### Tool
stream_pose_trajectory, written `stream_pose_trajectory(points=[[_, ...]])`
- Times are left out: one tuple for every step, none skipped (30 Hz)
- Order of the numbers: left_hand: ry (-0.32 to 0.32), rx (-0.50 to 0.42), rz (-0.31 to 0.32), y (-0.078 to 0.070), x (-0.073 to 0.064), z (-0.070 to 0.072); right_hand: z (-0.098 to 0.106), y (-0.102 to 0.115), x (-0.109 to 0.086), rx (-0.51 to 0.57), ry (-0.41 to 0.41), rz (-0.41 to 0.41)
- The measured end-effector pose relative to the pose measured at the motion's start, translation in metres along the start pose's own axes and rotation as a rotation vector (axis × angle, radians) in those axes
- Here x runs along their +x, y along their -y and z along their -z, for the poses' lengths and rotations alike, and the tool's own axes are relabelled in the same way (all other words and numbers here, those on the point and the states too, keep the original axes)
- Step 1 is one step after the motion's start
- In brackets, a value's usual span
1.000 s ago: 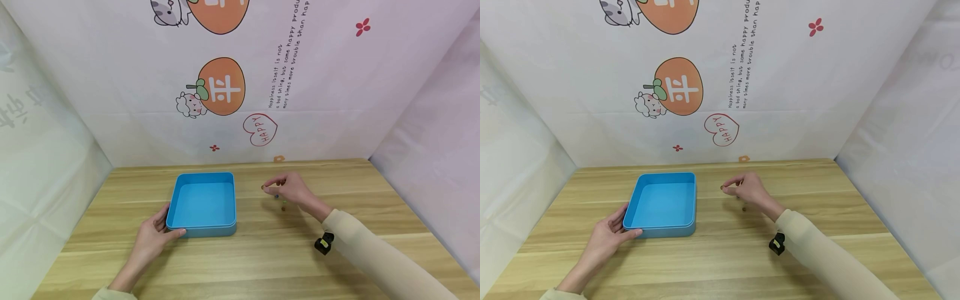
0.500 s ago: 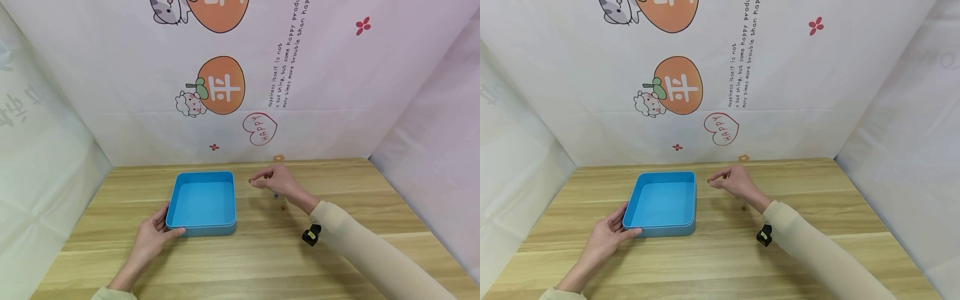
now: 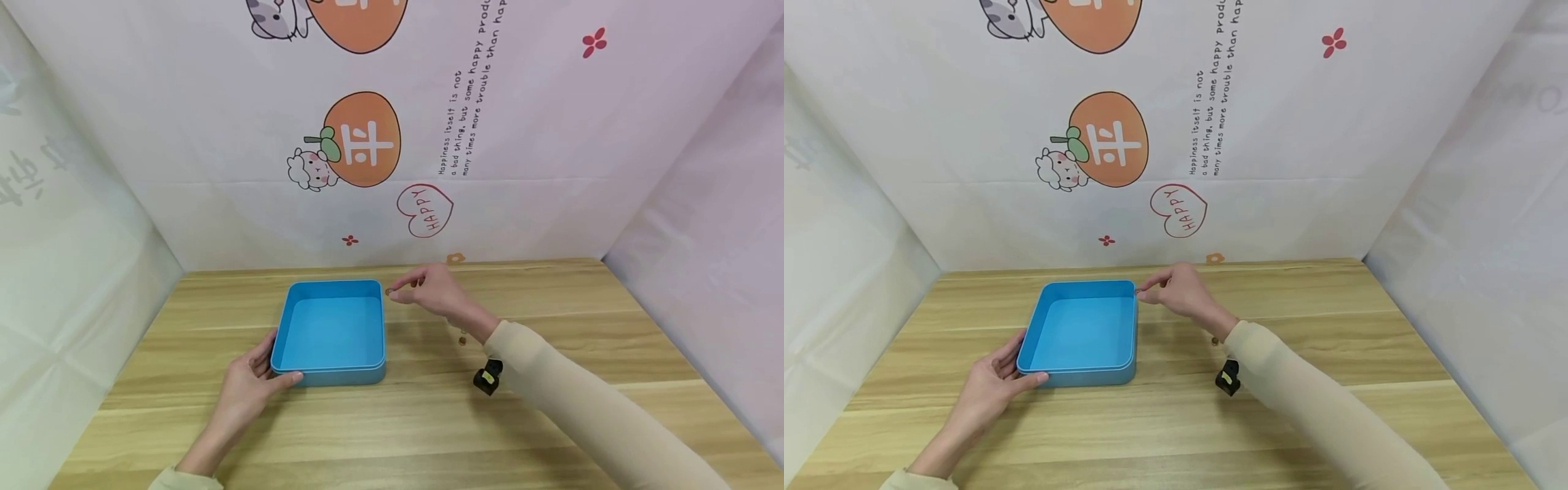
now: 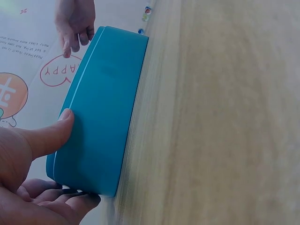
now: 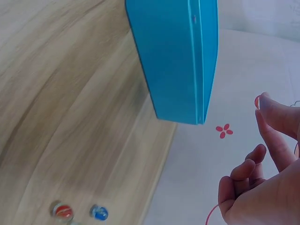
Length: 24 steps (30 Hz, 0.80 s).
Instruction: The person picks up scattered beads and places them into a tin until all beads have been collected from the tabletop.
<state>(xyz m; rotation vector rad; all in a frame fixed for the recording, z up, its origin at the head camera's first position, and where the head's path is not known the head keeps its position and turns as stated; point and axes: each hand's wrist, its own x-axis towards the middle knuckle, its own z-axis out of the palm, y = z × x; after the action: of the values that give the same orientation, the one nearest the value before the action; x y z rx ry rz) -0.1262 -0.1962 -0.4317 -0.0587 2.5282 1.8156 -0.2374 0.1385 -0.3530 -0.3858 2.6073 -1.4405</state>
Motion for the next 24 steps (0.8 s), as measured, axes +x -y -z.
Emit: stream_pose_trajectory(points=[[-0.001, 0.002, 0.003, 0.0, 0.0, 0.0, -0.002, 0.001, 0.001, 0.003, 0.001, -0.002], [-0.001, 0.003, 0.004, 0.0, 0.0, 0.0, -0.004, 0.003, 0.002, 0.007, 0.006, -0.002], [-0.001, 0.006, 0.007, 0.0, 0.0, 0.0, -0.005, 0.005, 0.003, 0.012, 0.01, -0.003], [-0.001, 0.008, 0.009, -0.001, 0.001, 0.001, -0.007, 0.006, 0.005, 0.017, 0.014, 0.001], [0.0, 0.011, 0.012, -0.001, 0.001, 0.001, -0.009, 0.008, 0.006, 0.02, 0.016, 0.002], [0.001, 0.012, 0.014, -0.001, 0.001, 0.001, -0.01, 0.009, 0.007, 0.019, 0.019, 0.004], [0.002, 0.011, 0.017, -0.001, 0.001, 0.001, -0.012, 0.011, 0.008, 0.017, 0.021, 0.008], [0.004, 0.011, 0.02, -0.001, 0.001, 0.001, -0.014, 0.012, 0.009, 0.019, 0.026, 0.013], [0.004, 0.012, 0.023, -0.001, 0.001, 0.001, -0.016, 0.013, 0.01, 0.019, 0.031, 0.019], [0.005, 0.011, 0.024, -0.001, 0.001, 0.001, -0.018, 0.014, 0.011, 0.019, 0.035, 0.023], [0.004, 0.014, 0.024, -0.001, 0.001, 0.001, -0.02, 0.015, 0.012, 0.018, 0.039, 0.027], [0.004, 0.016, 0.023, -0.001, 0.002, 0.001, -0.022, 0.016, 0.013, 0.016, 0.043, 0.033], [0.004, 0.017, 0.017, -0.001, 0.002, 0.001, -0.024, 0.017, 0.015, 0.014, 0.046, 0.037], [0.003, 0.021, 0.011, -0.001, 0.002, 0.001, -0.026, 0.018, 0.016, 0.012, 0.049, 0.04], [0.002, 0.024, 0.004, -0.001, 0.002, 0.0, -0.027, 0.019, 0.017, 0.008, 0.051, 0.041], [0.001, 0.026, -0.002, -0.001, 0.002, 0.0, -0.029, 0.02, 0.018, 0.004, 0.053, 0.042], [0.001, 0.03, -0.008, -0.001, 0.002, 0.0, -0.031, 0.021, 0.019, 0.0, 0.054, 0.04], [0.0, 0.034, -0.014, -0.001, 0.002, 0.0, -0.033, 0.022, 0.021, -0.007, 0.055, 0.038], [0.0, 0.033, -0.017, -0.001, 0.003, 0.0, -0.035, 0.024, 0.021, -0.012, 0.057, 0.037], [0.0, 0.032, -0.015, 0.0, 0.003, 0.0, -0.037, 0.025, 0.022, -0.017, 0.061, 0.036], [0.0, 0.031, -0.013, 0.0, 0.003, 0.0, -0.038, 0.027, 0.023, -0.023, 0.065, 0.036], [-0.001, 0.03, -0.009, 0.0, 0.003, 0.0, -0.04, 0.028, 0.024, -0.03, 0.067, 0.037], [0.0, 0.029, -0.004, 0.001, 0.003, 0.0, -0.042, 0.03, 0.025, -0.035, 0.068, 0.035], [-0.001, 0.029, 0.0, 0.001, 0.003, 0.0, -0.044, 0.031, 0.025, -0.039, 0.069, 0.038]])
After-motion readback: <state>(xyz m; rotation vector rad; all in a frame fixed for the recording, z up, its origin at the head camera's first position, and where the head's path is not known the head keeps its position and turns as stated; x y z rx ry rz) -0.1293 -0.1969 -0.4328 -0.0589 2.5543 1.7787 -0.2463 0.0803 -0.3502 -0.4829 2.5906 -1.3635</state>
